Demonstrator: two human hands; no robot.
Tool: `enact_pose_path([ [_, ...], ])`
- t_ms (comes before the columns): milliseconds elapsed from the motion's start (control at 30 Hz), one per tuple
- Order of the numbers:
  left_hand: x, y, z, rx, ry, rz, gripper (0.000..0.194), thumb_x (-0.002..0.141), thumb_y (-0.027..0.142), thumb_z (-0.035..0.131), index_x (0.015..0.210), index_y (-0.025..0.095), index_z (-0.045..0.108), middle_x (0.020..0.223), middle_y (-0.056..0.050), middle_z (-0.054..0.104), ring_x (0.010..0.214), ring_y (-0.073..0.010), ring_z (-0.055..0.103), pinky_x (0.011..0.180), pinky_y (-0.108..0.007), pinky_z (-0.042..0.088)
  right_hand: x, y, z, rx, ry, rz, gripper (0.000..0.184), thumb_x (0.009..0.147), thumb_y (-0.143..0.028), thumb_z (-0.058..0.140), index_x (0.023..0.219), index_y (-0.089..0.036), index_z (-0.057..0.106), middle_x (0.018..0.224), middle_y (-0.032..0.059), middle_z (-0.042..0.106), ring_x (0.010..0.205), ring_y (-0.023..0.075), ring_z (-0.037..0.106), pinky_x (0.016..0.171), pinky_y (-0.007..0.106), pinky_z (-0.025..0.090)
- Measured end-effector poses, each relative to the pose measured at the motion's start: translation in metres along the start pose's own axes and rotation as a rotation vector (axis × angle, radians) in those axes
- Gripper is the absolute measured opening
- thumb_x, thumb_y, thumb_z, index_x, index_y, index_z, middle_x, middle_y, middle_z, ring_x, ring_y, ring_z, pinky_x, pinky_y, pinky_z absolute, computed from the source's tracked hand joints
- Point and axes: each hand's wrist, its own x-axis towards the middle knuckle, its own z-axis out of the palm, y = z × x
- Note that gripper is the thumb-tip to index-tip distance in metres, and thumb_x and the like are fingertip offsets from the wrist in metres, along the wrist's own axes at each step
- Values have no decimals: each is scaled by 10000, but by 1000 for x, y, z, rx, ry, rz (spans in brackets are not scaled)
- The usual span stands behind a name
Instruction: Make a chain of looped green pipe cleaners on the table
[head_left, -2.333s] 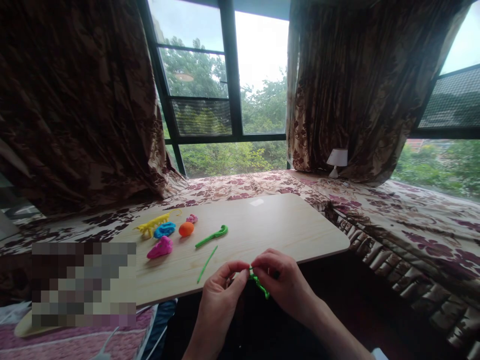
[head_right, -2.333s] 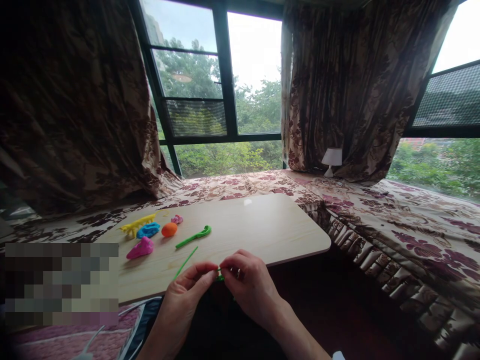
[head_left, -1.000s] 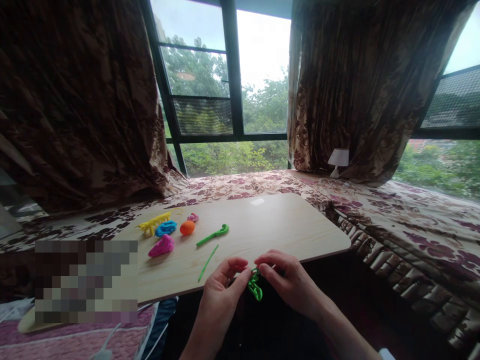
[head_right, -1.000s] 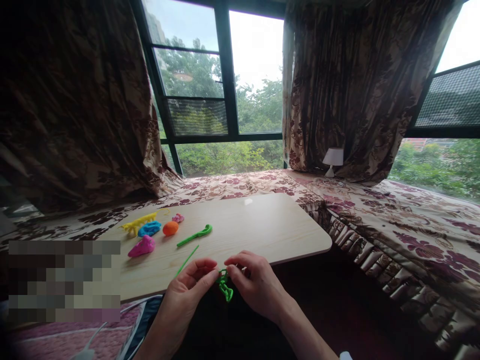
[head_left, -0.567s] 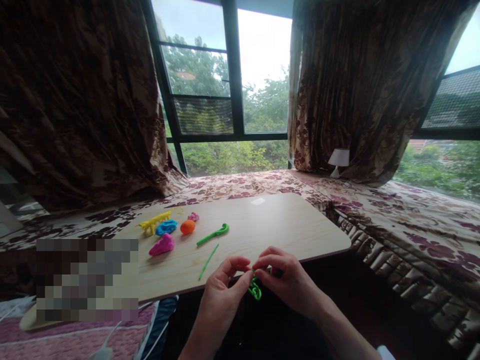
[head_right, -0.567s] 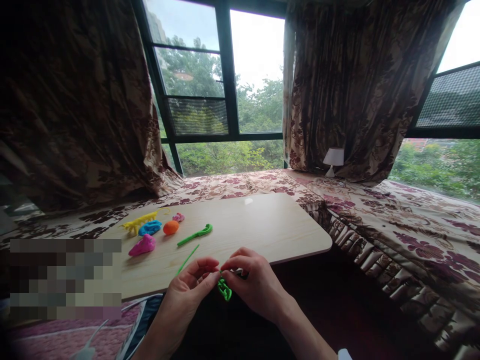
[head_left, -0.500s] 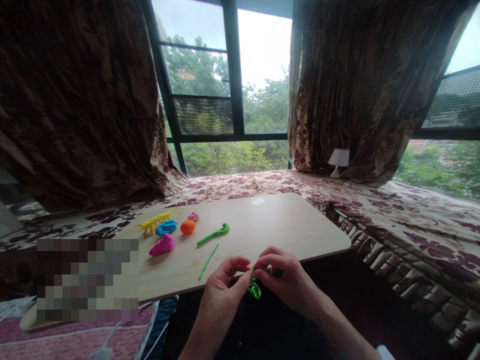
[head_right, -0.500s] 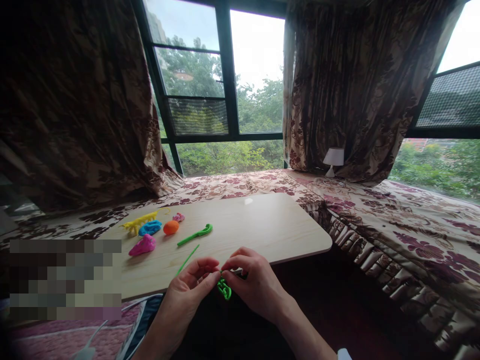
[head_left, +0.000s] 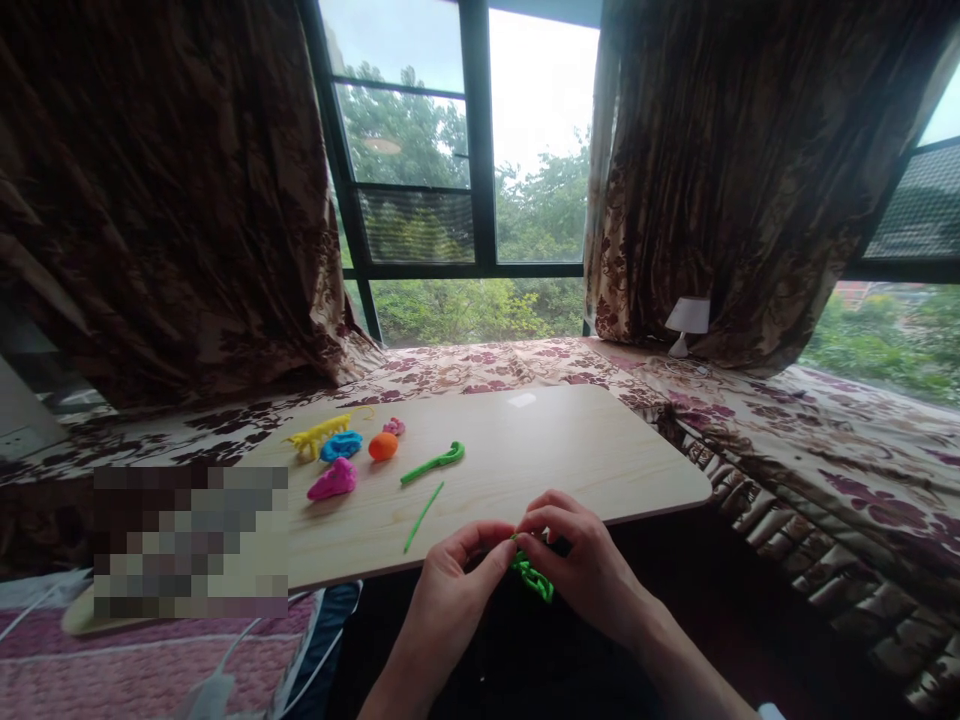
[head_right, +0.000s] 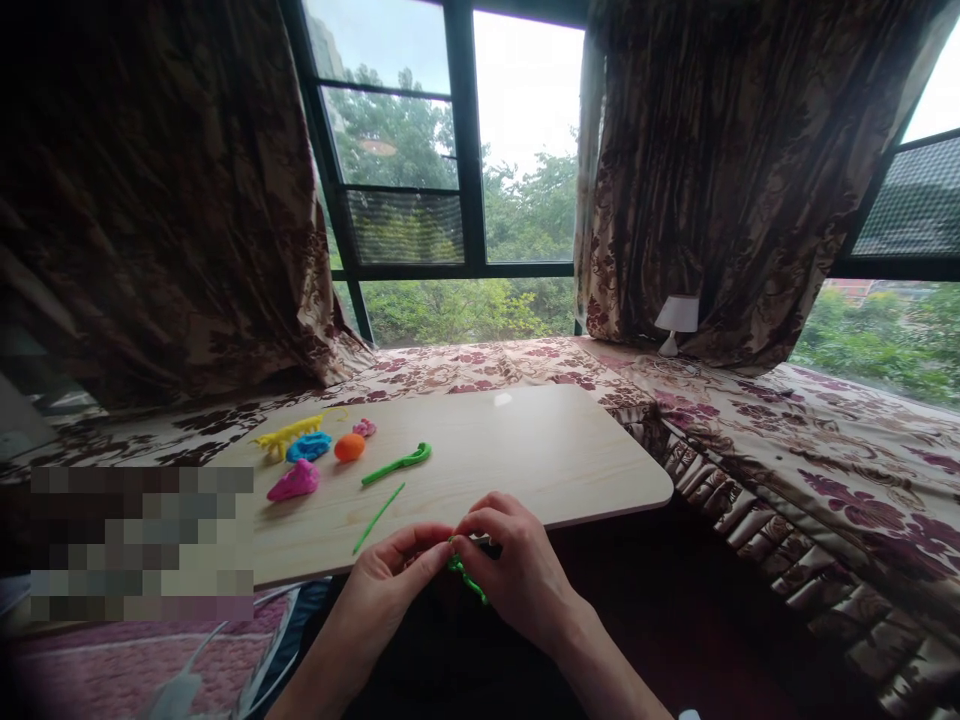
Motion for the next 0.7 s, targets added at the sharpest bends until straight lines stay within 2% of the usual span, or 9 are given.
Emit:
enact_pose_path([
  [167,0,-1,-1,-49,36,2,240,742,350,605,896,172,651,826,-43,670,753,-153,582,692,-241,442,1,-2,0,42,-22,24,129,842,-213,500,876,-199,624,831,16,578,735,126,548,643,246,434],
  [267,-1,-3,-3,-105,136,-6,236,727,339,623,894,175,649,799,-28,669,738,-139,578,699,-234,434,1,-3,0,68,27,64,187,869,-248,454,976,-214,603,894,31,598,779,145,562,676,261,448],
  [367,-1,-5,-4,-212,211,-12,219,726,327,627,890,183,645,799,-13,665,739,-126,573,710,-226,428,0,-4,1,83,28,123,186,838,-282,509,1003,-229,577,928,32,605,785,158,564,680,272,458],
  [467,-2,-4,-3,-348,209,-15,202,724,305,631,881,178,641,803,-15,667,751,-126,578,720,-230,428,-1,-3,6,83,-14,134,184,779,-269,588,957,-228,572,906,17,604,748,152,556,654,268,453],
  [567,-4,2,0,-427,195,-33,201,704,286,651,858,159,643,811,-34,674,767,-139,589,742,-248,430,1,-5,9,103,-52,119,75,815,-255,541,837,-208,595,842,7,600,728,137,548,635,253,435],
  [700,-8,13,3,-460,207,-58,224,710,341,631,826,151,654,716,-22,664,690,-136,586,687,-250,437,3,-10,7,110,-80,145,134,845,-267,503,787,-196,600,759,-11,592,672,116,528,616,238,418],
])
